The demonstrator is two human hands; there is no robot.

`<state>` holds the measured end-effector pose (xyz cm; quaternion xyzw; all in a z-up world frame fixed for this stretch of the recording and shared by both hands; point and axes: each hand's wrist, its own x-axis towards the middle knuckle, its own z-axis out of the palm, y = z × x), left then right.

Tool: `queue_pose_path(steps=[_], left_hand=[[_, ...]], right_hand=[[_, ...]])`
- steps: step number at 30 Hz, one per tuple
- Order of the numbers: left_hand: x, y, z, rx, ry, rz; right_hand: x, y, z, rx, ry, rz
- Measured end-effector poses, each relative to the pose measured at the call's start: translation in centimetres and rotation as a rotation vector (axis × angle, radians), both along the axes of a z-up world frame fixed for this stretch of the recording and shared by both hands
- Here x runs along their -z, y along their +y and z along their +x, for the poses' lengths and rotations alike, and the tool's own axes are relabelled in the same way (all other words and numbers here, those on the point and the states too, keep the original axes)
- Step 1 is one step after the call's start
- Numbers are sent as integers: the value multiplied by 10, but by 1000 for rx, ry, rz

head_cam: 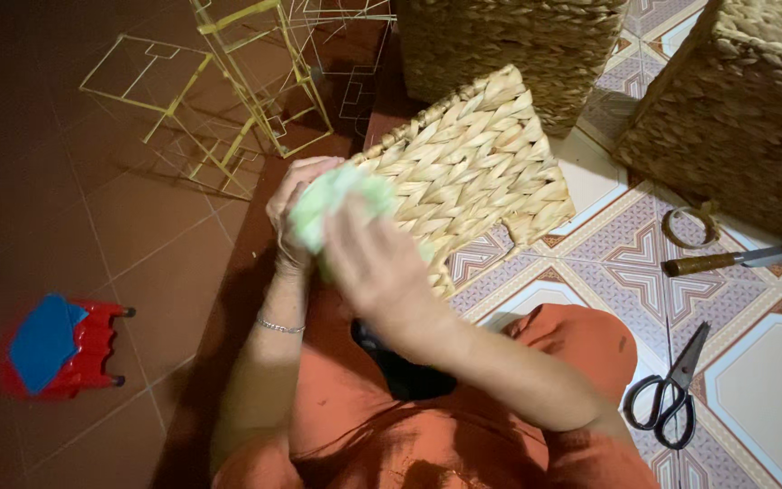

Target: The person wipes a woven basket with a green cloth, then uses scissors to trim loose strands from the basket's edge. The person continues wiping the basket's surface and edges.

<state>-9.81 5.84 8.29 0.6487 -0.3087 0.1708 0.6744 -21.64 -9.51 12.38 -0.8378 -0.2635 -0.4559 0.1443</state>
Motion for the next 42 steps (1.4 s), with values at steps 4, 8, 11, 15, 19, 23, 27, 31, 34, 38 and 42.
queue_pose_path(steps=[4,8,11,15,19,23,27,31,34,38,42], left_hand=[[3,5,-5,47,146,-88],[-2,5,-1,-44,110,57],[-6,3,1,-11,55,16],[-9,-3,1,-13,-11,11],[-11,0,-1,23,82,-53],[-9,3,0,-28,100,-48],[-14,6,10,-57,83,-11],[-13,8,23,-85,99,6],[-11,11,23,-117,101,51],[-13,12,24,-51,117,2],[-12,12,24,-90,131,31]], right_hand=[[15,5,-21,-135,38,-160],[13,-53,12,56,-56,-181],[4,-126,44,272,-45,-142],[20,-190,54,512,118,-18],[30,-161,43,516,53,0],[6,-68,12,383,-20,18],[1,-2,-52,-62,132,-126],[24,-5,-73,-186,178,-126],[30,-39,-46,-83,80,-39],[23,-121,1,317,79,8],[41,-187,18,494,71,89]])
